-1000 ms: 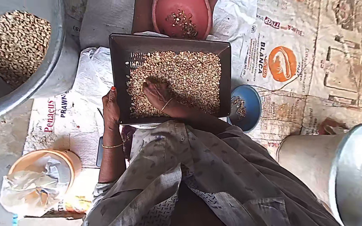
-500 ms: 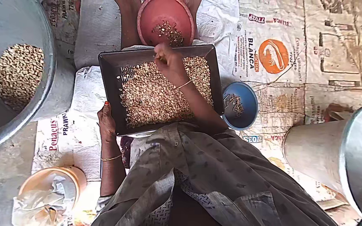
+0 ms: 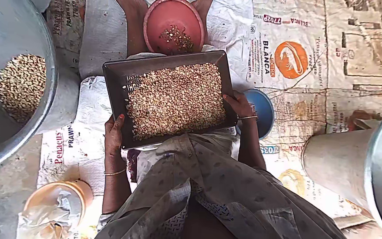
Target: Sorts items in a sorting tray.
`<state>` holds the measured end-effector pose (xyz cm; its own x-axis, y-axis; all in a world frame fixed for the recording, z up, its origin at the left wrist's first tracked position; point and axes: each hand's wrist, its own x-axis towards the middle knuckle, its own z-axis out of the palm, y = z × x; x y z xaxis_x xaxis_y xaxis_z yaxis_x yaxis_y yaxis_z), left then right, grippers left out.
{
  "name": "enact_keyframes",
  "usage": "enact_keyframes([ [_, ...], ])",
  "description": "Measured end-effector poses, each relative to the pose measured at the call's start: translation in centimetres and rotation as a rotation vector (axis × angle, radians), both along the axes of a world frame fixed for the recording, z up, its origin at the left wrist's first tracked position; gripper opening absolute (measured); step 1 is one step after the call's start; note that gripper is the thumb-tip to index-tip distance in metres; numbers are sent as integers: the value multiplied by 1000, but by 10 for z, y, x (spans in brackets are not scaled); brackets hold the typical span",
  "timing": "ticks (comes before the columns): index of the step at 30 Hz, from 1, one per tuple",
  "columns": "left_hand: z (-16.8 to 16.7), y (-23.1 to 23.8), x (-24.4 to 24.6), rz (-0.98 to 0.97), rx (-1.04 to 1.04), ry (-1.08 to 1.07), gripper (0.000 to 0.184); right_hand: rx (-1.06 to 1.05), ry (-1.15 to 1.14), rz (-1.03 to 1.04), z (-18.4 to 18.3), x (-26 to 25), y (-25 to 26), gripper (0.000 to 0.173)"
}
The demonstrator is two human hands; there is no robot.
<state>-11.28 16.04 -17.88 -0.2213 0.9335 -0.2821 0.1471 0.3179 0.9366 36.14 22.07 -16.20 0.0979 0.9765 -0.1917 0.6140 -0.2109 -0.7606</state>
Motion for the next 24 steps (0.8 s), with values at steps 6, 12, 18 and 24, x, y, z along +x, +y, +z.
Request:
enact_keyframes([
  [6,-4,2,-8,50,-13,-72,17,40,448,-47,20,-20,-20,15],
  [12,0,-3,-11,187,-147,-166,13,51,852,85,77,-45,-21,73],
  [18,-3,1,-25,125,-79,-382,21,-75,919,-290,31,-42,-51,43],
  [24,9,-13,-22,57,130,-741,33,90,874,-231,75,-50,-78,70],
])
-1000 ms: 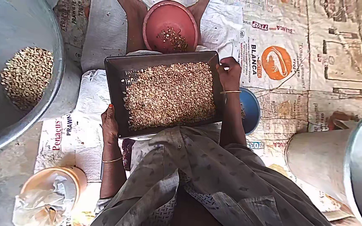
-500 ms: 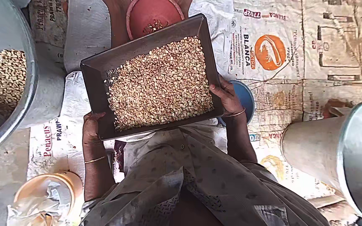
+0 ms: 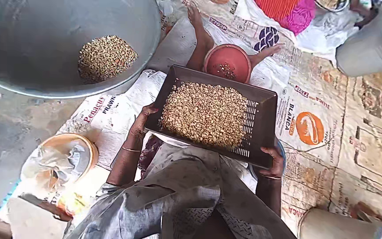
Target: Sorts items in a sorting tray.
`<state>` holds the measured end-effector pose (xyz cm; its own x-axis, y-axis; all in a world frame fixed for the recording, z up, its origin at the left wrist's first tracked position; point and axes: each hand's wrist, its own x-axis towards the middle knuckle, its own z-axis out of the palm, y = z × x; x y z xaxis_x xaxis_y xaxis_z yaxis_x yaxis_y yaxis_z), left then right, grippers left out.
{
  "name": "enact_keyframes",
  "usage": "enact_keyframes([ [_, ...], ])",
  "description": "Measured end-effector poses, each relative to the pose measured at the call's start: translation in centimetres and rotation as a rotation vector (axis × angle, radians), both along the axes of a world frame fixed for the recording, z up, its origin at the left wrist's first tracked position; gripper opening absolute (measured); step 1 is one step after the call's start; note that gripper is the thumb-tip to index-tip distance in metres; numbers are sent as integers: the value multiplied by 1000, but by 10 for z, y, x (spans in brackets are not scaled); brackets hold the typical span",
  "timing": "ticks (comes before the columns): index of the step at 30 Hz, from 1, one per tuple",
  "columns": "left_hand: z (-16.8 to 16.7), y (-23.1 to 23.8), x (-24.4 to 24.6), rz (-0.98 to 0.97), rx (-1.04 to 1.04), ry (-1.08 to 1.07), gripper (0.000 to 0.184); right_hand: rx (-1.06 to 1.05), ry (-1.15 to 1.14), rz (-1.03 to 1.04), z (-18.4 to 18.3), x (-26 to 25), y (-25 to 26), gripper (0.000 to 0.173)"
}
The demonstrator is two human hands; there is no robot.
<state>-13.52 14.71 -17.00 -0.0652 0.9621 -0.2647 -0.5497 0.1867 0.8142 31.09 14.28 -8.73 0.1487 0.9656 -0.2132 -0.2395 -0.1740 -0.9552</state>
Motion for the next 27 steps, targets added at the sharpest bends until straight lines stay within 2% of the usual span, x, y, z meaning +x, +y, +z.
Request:
enact_keyframes([
  [1,5,-1,0,6,55,-45,36,15,14,-13,10,1,-3,65],
  [4,33,-6,6,121,201,-163,45,39,29,-88,59,-19,-7,34],
  [6,46,-10,9,161,414,-269,62,73,72,-100,95,-40,-3,30],
  [8,62,0,11,173,562,-414,79,156,106,-62,120,-59,10,33],
  [9,74,10,13,208,579,-518,80,218,111,-40,127,-70,20,33],
  [12,101,23,25,246,534,-634,62,470,17,95,140,-113,64,46],
  [14,118,24,31,188,448,-598,41,644,-95,196,151,-163,89,74],
  [15,129,23,32,124,399,-547,38,732,-157,222,155,-195,97,83],
  [17,152,21,31,25,269,-448,48,927,-294,286,152,-257,106,89],
  [19,161,29,22,39,154,-442,55,1129,-471,299,136,-306,109,77],
  [21,154,41,6,112,53,-487,48,1236,-675,267,121,-345,104,65],
  [23,136,43,-6,194,-2,-510,29,1288,-834,287,102,-371,96,61],
  [25,116,34,-11,223,47,-424,15,1377,-927,345,87,-385,89,61],
  [27,121,23,-18,253,72,-284,17,1508,-940,358,80,-394,83,54],
])
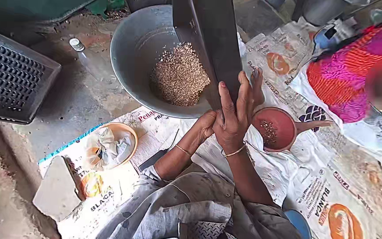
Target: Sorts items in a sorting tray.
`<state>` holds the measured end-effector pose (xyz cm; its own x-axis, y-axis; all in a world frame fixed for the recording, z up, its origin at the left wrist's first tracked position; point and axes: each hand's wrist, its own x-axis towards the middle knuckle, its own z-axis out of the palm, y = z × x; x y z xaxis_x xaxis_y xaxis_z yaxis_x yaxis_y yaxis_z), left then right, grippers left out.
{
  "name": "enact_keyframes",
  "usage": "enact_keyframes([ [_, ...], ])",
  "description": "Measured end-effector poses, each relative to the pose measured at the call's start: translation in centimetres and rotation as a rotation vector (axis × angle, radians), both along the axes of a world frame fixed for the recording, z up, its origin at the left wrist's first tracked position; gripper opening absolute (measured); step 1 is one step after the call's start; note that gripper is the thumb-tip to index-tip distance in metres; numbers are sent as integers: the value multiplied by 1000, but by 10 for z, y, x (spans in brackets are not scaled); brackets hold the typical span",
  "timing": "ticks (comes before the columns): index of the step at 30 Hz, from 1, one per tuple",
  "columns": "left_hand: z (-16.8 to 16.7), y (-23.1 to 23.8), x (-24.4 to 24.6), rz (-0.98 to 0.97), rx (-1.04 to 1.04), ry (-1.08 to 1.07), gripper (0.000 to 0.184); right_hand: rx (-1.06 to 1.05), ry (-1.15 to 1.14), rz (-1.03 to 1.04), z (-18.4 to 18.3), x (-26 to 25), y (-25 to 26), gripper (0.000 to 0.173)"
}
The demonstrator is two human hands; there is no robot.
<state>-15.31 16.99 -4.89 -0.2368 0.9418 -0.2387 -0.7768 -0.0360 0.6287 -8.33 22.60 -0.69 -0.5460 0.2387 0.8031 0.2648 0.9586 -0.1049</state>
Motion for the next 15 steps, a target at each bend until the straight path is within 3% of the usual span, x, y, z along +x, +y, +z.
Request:
enact_keyframes([
  [3,26,-8,-4,61,12,-41,20,118,12,71,-13,1,-6,48],
  [8,-24,-10,2,-92,18,180,5,51,181,10,-45,23,-10,48],
  [11,-10,28,11,-98,-97,124,10,-78,314,-68,-49,34,-6,51],
  [15,-14,46,22,-90,-98,156,38,-199,505,-80,-57,58,7,62],
])
